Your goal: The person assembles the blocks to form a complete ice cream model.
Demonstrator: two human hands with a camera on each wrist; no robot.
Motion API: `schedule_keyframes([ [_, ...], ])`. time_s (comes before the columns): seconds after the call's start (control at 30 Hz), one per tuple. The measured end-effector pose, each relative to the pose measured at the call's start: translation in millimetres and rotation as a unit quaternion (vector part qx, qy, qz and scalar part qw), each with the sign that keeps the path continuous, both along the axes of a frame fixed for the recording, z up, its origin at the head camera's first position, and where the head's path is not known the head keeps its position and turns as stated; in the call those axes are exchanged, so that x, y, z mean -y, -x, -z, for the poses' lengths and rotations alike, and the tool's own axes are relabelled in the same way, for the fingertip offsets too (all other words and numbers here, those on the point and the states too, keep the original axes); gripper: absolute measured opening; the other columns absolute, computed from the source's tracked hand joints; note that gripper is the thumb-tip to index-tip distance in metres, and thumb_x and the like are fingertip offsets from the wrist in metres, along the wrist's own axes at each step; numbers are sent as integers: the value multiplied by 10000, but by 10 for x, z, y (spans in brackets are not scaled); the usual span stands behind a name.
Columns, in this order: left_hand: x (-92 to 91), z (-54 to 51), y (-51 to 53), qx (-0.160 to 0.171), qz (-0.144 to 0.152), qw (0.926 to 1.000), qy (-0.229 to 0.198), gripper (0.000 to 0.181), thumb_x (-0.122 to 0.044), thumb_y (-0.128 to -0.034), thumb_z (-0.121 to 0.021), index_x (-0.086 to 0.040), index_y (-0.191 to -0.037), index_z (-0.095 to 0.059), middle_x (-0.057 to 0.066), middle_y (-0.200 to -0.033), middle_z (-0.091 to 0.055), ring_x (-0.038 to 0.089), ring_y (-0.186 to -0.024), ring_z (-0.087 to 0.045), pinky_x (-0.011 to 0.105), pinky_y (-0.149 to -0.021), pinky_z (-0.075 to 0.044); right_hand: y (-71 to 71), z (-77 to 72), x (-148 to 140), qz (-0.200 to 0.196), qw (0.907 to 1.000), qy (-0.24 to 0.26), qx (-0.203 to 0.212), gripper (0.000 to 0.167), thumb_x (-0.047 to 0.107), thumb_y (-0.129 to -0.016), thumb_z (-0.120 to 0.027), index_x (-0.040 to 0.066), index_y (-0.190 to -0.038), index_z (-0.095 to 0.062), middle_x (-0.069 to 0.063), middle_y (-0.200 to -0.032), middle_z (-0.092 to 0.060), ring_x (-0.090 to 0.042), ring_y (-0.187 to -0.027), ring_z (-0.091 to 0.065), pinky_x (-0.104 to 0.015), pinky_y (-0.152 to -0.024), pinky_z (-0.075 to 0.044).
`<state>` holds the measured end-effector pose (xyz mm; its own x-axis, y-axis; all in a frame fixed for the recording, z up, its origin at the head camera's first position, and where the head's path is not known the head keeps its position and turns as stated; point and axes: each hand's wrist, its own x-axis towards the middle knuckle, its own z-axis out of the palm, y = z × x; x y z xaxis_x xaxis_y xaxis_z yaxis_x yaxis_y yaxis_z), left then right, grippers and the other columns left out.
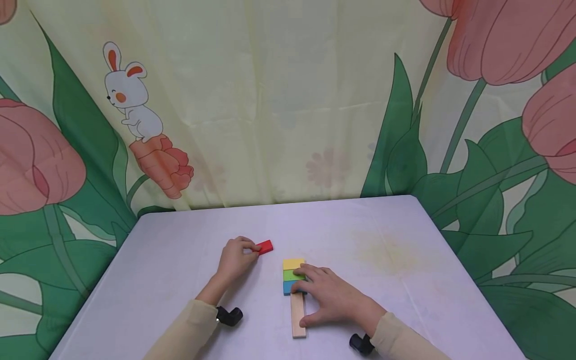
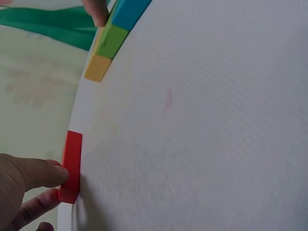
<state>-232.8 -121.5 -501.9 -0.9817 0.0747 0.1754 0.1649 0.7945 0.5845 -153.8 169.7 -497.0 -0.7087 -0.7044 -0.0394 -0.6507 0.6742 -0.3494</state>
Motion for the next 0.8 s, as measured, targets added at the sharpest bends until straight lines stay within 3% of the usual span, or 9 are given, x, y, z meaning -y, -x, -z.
schedule_keyframes([
  [0.4, -58, 41, 21, -92, -2, 10000, 32, 81, -147, -880, -800, -174, -934, -854, -12, -1029, -706, 221, -950, -570, 359, -769, -453, 4, 3, 10, 38, 9999, -113, -14, 689, 867, -784, -596, 447, -1329, -574, 48, -1608, -391, -286, -1516, -349, -575, -1149, -398],
  [0.8, -186, 24, -7, 12, -7, 9998, 190, 105, -152, -885, -807, -186, -973, -854, -19, -1090, -714, 219, -1022, -570, 389, -844, -481, 0, 2, 3, 51, 10000, -67, 28, 673, 865, -782, -601, 464, -1322, -566, 46, -1607, -391, -291, -1511, -354, -597, -1136, -396],
])
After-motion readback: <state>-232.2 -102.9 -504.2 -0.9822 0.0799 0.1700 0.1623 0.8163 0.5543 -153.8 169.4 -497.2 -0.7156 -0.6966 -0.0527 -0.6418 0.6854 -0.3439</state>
